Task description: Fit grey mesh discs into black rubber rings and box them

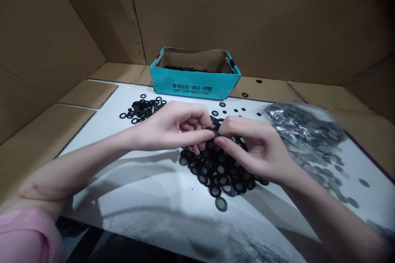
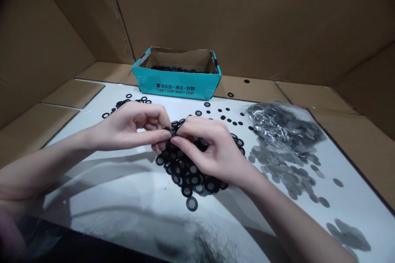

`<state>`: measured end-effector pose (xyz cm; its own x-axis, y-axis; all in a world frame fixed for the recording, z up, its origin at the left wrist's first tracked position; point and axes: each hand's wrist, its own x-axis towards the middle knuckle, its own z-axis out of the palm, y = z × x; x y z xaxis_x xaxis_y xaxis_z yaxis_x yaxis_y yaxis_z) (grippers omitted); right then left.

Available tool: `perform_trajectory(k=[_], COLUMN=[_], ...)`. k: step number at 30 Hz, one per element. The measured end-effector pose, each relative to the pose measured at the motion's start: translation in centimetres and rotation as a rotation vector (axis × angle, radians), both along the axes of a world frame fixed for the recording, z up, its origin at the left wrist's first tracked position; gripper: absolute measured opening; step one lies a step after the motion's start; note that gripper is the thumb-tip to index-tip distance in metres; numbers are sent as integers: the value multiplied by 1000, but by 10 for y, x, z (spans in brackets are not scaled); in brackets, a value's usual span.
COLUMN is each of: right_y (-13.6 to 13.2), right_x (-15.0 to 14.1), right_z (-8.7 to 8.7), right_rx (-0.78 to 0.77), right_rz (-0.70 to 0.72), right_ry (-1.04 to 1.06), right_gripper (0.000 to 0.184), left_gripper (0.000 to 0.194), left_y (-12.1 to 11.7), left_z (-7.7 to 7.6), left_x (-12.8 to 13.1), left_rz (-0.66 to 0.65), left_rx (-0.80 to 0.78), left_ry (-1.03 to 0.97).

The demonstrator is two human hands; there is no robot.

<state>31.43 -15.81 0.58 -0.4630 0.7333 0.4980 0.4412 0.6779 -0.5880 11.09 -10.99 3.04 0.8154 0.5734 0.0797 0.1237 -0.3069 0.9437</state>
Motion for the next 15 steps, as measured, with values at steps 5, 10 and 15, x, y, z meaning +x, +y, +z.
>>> perform_trajectory(k=[5,10,15], right_y=[-1,2,3], right_x=[-6,-7,-3], right_z=[-4,-8,-8], right_rx=[87,211,110], right_rz=[-19,-59,-76], right_ry=[-18,-151,-21], right_gripper=[18,12,20], left_gripper=[10,6,11], left_y=[6,8,0], left_z=[3,1,-3], left_x=[-3,-4,2], left_rz=[-73,-40,3], left_rx=[86,268,100], left_ry=[101,160,14])
